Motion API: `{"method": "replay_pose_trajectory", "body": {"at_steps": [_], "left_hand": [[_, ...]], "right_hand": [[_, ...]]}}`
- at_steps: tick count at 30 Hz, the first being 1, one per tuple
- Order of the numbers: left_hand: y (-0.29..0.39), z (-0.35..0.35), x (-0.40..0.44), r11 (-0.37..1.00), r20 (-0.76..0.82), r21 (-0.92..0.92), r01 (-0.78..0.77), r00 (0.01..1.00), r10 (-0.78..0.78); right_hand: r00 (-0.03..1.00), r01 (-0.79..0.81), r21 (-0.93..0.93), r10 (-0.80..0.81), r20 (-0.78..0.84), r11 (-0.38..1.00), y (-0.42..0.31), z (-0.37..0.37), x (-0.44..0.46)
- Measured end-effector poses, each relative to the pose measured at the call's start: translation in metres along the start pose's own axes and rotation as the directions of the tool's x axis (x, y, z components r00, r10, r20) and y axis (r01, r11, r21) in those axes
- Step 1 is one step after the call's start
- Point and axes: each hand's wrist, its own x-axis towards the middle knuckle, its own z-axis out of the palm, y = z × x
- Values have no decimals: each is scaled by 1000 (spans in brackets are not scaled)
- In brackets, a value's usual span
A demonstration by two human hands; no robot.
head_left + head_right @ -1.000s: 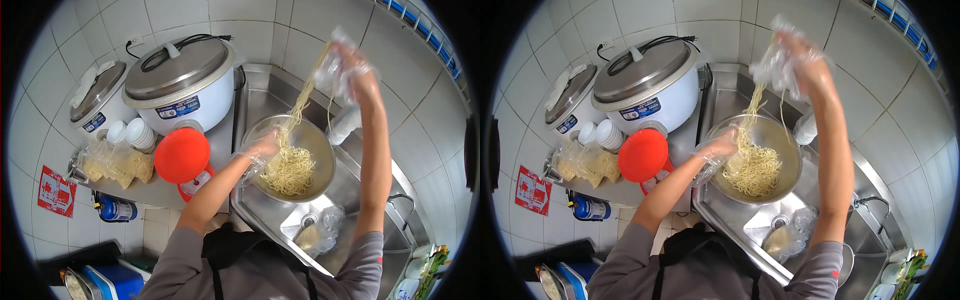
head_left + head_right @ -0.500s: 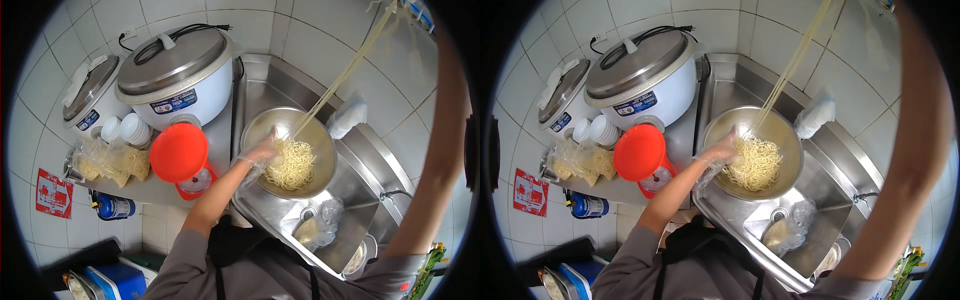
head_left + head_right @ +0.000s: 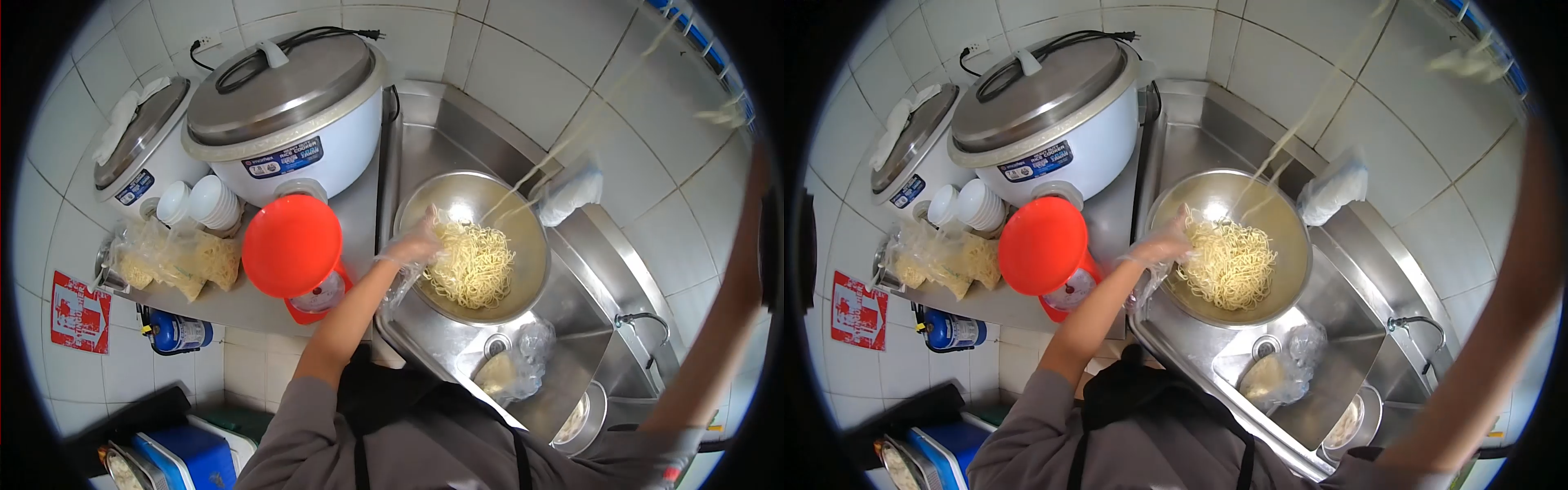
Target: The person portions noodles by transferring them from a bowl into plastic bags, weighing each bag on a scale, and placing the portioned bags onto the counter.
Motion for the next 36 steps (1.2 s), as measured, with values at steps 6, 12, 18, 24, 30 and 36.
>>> {"method": "replay_pose_trajectory", "body": {"at_steps": [6,12,18,24,30,36], "left_hand": [[25,-15,-16,998,13,63,18,1000,-19],[15,-21,-10,992,41,119,-31,999,26],[18,-5,-12,953,-33,297,-57,997,70],[77,11,-58,785,-6,600,-156,980,199],[94,47,-84,713,264,507,-484,875,406],[51,84,-83,627,299,386,-677,735,609]], "right_hand": [[976,179,55,-185,115,982,18,156,-113],[701,-374,187,145,698,908,5,202,-294],[512,-859,511,52,857,35,-25,175,-288],[483,-789,538,241,842,-298,-49,210,-322],[426,-801,530,356,832,-280,-81,236,-334],[534,-666,657,388,751,-355,-79,230,-326]]}}
